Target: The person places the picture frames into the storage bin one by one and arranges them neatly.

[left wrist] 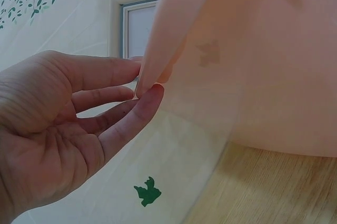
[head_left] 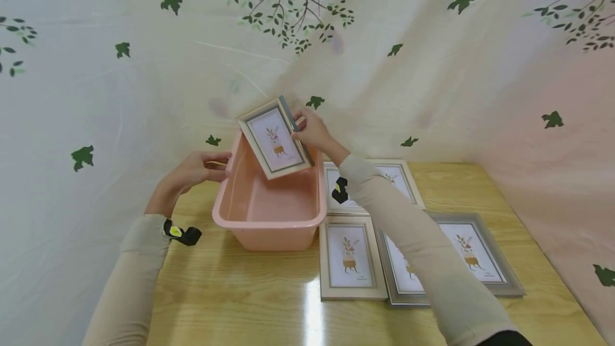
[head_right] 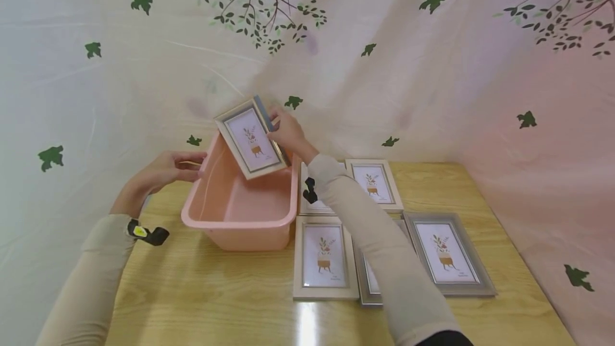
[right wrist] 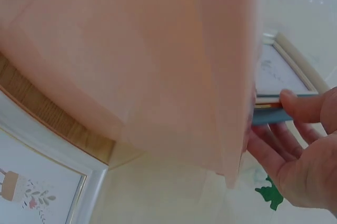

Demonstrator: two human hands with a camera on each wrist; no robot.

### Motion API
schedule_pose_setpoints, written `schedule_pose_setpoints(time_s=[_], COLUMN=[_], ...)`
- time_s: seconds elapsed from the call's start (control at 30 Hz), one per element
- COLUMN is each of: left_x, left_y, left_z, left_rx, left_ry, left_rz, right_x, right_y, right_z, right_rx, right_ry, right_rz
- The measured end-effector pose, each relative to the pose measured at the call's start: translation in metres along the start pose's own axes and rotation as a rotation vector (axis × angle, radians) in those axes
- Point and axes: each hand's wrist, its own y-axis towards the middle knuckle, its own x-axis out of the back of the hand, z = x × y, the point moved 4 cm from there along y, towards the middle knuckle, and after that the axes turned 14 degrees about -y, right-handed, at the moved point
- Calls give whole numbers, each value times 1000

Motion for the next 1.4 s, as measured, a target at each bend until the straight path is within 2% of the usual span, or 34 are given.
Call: schedule_pose_setpoints(time_s=[0.33, 0.9, 1.4], left_x=[-2, 1, 5], left_y=[-3, 0, 3], left_z=[-3, 0, 0], left_rx=[-1, 6, 1], left_ry=[-10, -21, -22], left_rz=[-1, -3, 3], right_x=[0, -9, 0], right_y=[1, 6, 14], right_z=[-11, -24, -25], right_rx=[23, 49, 29], right_ry=[112, 113, 156], right_rz=[110, 9, -26])
